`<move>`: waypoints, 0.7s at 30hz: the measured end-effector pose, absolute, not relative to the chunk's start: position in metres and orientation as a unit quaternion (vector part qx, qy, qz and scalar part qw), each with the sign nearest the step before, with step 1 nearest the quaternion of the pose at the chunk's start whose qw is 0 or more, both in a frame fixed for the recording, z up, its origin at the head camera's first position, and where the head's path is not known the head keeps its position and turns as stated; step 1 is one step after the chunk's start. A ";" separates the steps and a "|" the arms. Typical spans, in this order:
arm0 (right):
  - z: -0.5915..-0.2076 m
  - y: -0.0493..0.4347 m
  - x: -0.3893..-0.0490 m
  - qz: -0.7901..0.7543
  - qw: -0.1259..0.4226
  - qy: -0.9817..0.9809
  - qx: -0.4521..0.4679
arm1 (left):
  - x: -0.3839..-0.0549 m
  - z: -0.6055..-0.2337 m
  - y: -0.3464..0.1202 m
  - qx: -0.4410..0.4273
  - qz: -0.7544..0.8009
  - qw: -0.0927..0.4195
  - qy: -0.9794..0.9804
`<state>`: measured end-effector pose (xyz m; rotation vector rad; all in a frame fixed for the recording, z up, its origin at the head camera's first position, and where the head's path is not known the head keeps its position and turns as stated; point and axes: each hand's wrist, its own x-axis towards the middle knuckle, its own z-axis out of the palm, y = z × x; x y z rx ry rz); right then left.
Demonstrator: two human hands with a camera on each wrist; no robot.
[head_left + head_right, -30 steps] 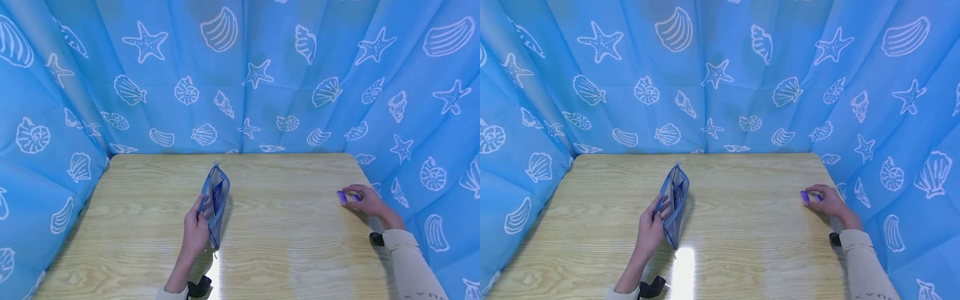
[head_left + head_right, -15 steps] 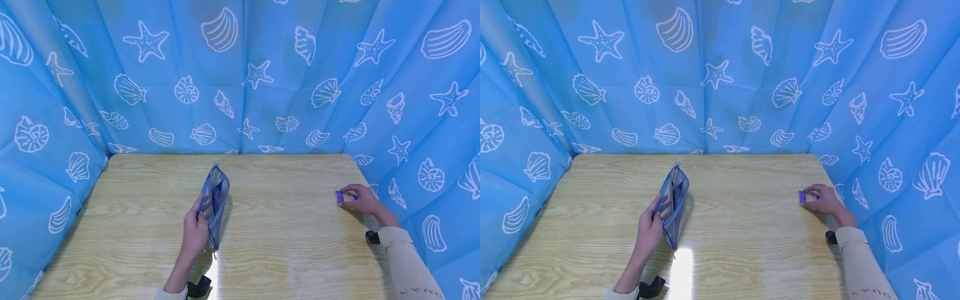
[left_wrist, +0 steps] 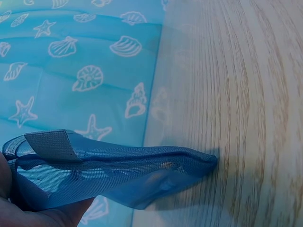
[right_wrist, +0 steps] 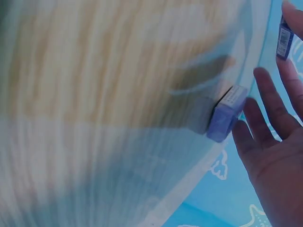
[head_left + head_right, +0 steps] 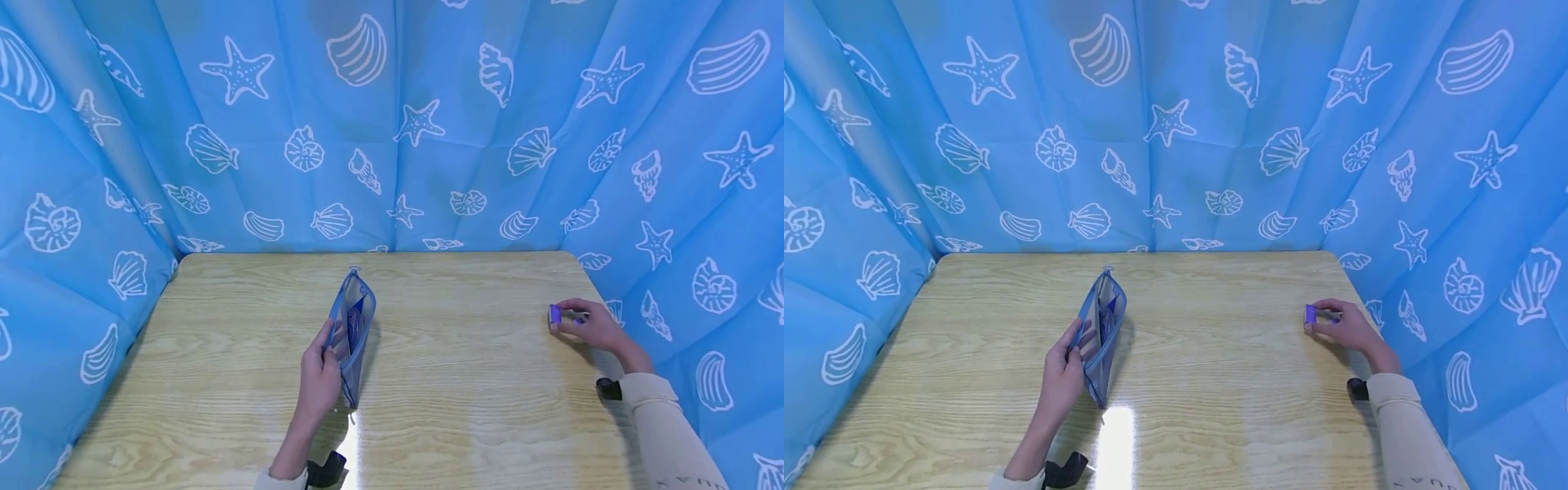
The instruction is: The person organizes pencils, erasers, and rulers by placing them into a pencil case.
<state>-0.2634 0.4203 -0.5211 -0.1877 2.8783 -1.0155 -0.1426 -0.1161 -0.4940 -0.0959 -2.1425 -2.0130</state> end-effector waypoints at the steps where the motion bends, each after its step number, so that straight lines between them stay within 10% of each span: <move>1: -0.520 0.419 -0.263 -0.336 0.036 0.939 -0.065 | -0.143 -0.494 -0.116 -0.034 -0.681 0.100 -0.724; 21: -0.501 0.389 -0.260 -0.392 0.020 0.916 -0.089 | -0.142 -0.495 -0.115 -0.037 -0.683 0.099 -0.723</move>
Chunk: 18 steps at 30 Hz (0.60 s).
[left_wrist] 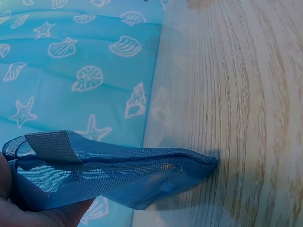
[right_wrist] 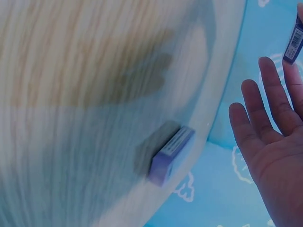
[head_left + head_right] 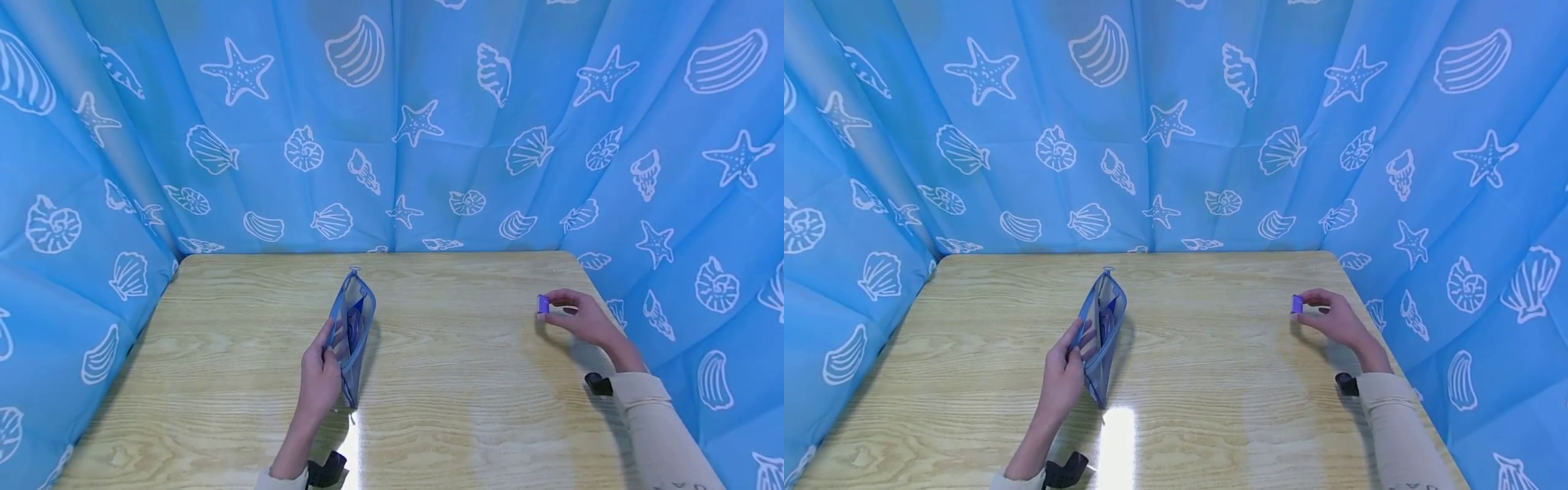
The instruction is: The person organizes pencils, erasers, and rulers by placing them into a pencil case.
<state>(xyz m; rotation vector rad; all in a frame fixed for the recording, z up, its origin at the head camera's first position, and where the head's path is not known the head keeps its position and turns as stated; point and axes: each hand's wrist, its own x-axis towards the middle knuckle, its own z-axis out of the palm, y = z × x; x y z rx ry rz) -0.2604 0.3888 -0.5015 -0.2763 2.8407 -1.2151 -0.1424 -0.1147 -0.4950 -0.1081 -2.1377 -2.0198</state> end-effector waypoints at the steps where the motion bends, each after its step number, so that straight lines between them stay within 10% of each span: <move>1: -0.501 0.387 -0.261 -0.392 0.017 0.915 -0.093 | -0.142 -0.495 -0.115 -0.037 -0.683 0.099 -0.723; 18: -0.492 0.355 -0.258 -0.419 0.025 0.897 -0.136 | -0.141 -0.493 -0.111 -0.034 -0.681 0.099 -0.725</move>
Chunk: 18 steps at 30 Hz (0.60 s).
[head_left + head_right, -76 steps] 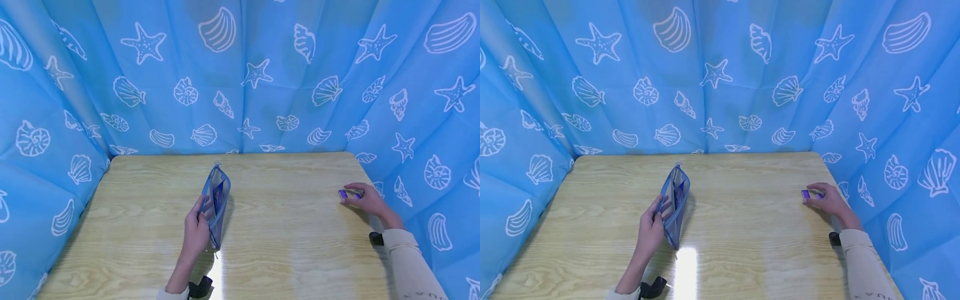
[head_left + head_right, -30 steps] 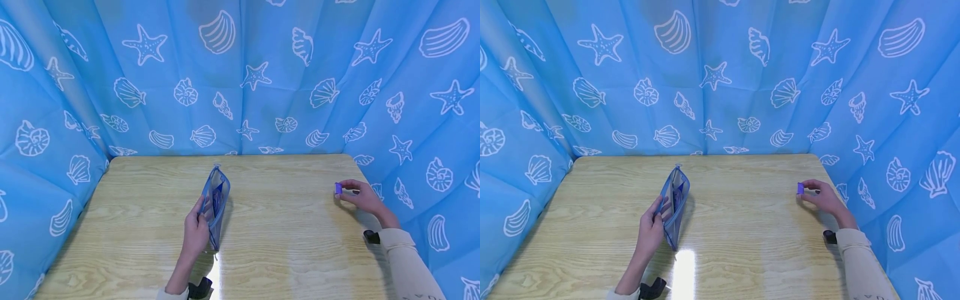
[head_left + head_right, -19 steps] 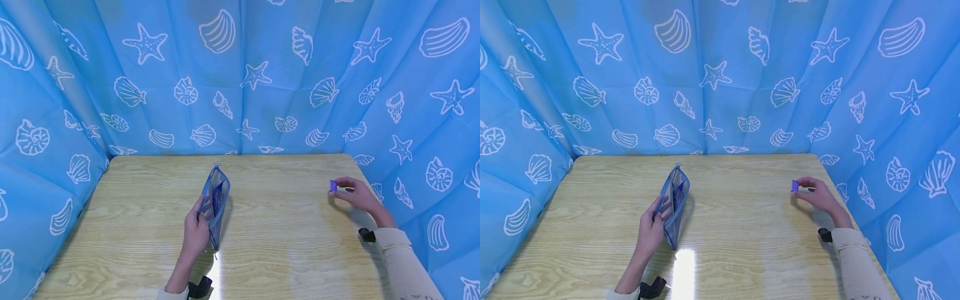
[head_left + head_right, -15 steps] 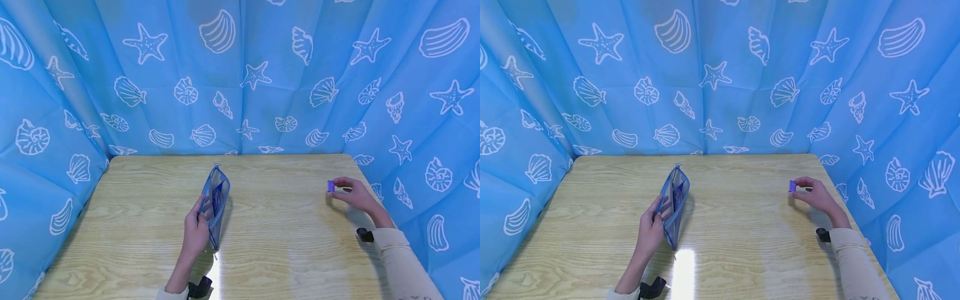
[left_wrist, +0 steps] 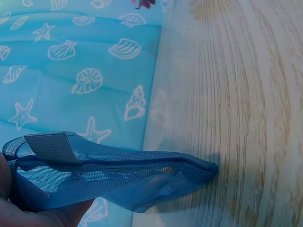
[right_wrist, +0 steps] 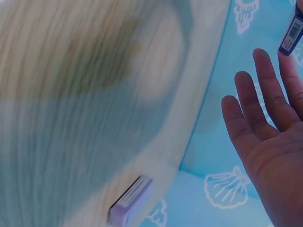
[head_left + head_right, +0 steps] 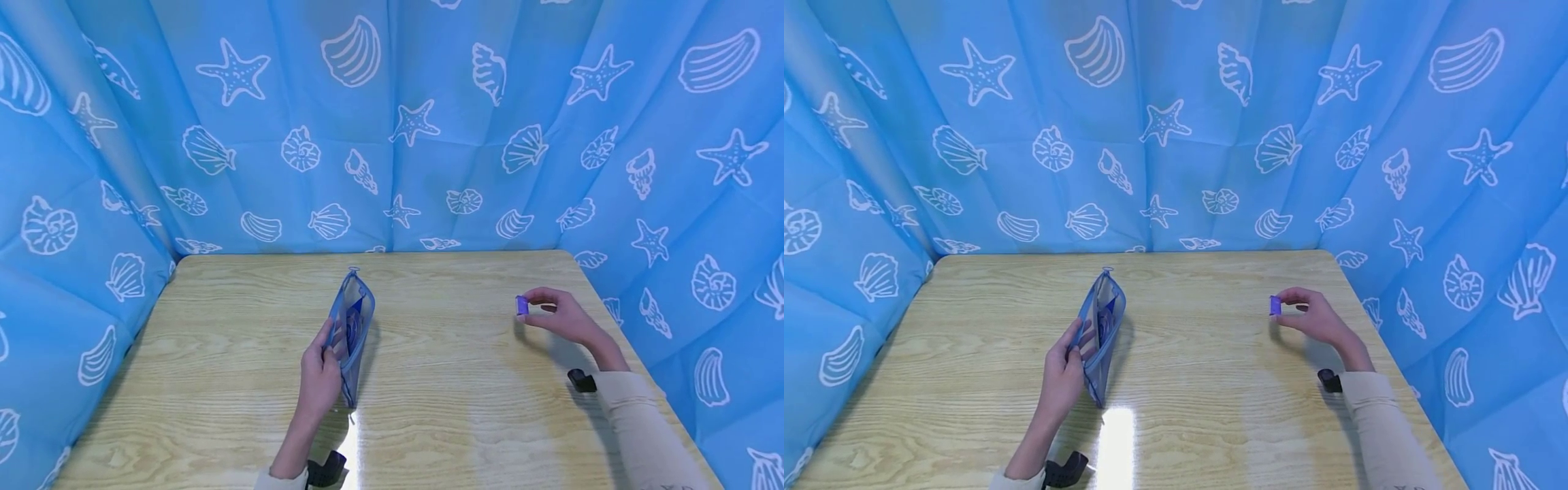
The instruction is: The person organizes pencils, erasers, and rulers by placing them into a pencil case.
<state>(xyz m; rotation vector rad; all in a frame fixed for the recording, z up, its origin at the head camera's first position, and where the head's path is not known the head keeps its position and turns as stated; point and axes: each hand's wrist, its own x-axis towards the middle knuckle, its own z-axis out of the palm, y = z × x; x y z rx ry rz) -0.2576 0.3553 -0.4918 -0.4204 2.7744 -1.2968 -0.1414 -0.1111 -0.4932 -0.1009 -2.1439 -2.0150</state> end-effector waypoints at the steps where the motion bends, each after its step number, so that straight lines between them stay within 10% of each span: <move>1: -0.491 0.353 -0.258 -0.420 0.025 0.897 -0.139 | -0.142 -0.493 -0.111 -0.033 -0.681 0.098 -0.724; 18: -0.482 0.286 -0.271 -0.417 0.047 0.880 -0.222 | -0.143 -0.495 -0.111 -0.047 -0.674 0.105 -0.729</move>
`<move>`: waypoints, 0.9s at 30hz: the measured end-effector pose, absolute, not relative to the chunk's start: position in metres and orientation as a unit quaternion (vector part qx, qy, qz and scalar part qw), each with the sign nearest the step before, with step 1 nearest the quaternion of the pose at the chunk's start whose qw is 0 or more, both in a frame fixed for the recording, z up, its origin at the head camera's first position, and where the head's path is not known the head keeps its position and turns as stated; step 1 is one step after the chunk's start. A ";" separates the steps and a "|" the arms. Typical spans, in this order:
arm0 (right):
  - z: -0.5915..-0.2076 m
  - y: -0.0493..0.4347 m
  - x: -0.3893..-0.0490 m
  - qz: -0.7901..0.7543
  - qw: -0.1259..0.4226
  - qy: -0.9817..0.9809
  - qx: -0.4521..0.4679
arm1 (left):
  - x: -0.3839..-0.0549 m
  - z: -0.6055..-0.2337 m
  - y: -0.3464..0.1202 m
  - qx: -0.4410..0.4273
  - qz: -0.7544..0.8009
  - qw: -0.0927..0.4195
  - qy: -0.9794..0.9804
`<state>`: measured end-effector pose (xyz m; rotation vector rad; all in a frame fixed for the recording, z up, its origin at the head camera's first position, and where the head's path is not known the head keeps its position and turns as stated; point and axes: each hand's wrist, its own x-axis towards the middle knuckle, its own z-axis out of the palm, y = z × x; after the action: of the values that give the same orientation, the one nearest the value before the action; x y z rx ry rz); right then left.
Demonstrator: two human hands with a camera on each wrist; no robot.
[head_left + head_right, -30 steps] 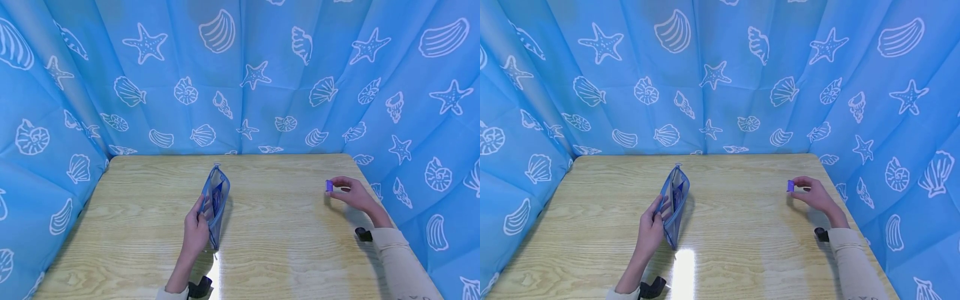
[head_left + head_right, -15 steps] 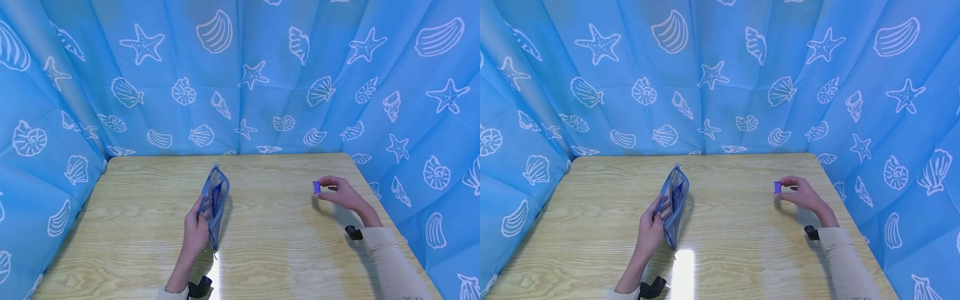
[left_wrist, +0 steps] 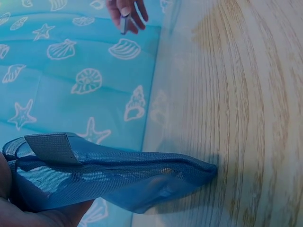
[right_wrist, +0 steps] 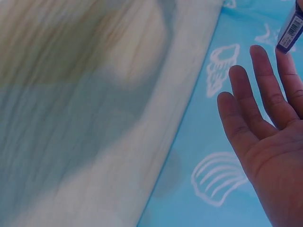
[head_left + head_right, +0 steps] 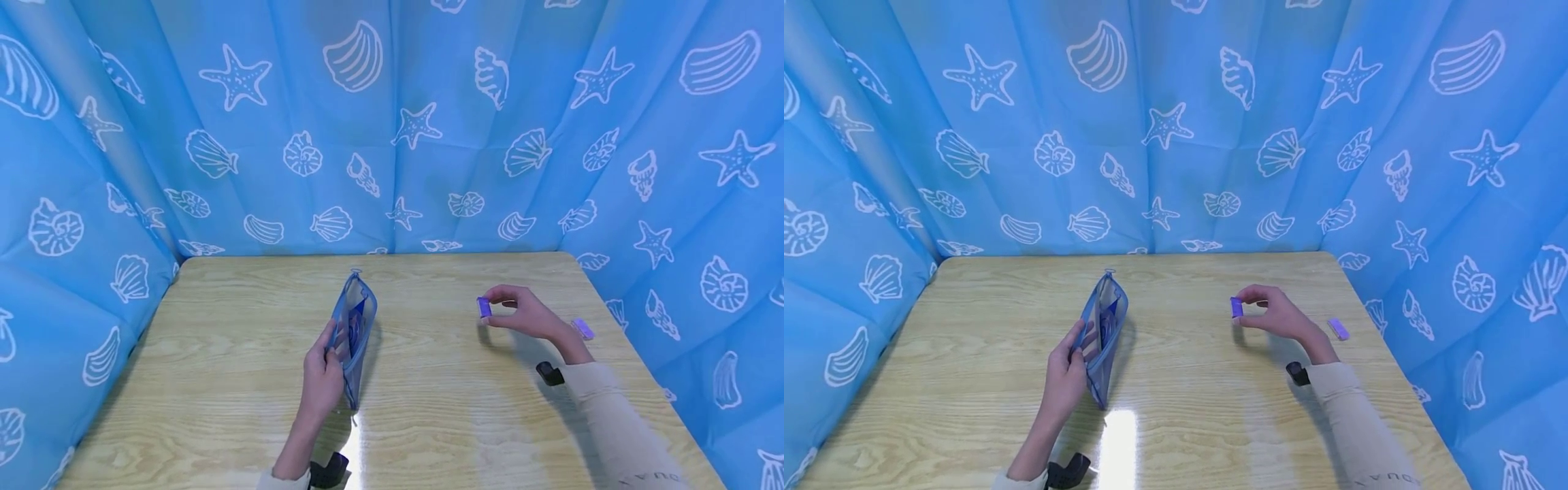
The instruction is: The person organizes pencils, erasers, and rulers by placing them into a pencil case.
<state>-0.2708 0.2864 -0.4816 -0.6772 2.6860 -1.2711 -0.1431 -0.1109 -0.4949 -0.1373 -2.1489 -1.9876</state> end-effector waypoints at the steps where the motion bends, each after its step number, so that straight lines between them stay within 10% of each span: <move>1: -0.481 0.282 -0.272 -0.418 0.048 0.879 -0.223 | -0.143 -0.495 -0.111 -0.046 -0.675 0.106 -0.729; 27: -0.481 0.170 -0.274 -0.462 0.082 0.833 -0.295 | -0.143 -0.496 -0.111 -0.033 -0.682 0.106 -0.723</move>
<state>-0.2738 0.1697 -0.4807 -0.8809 2.4870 -1.3790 -0.1431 -0.1109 -0.4958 -0.0986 -2.1305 -2.0081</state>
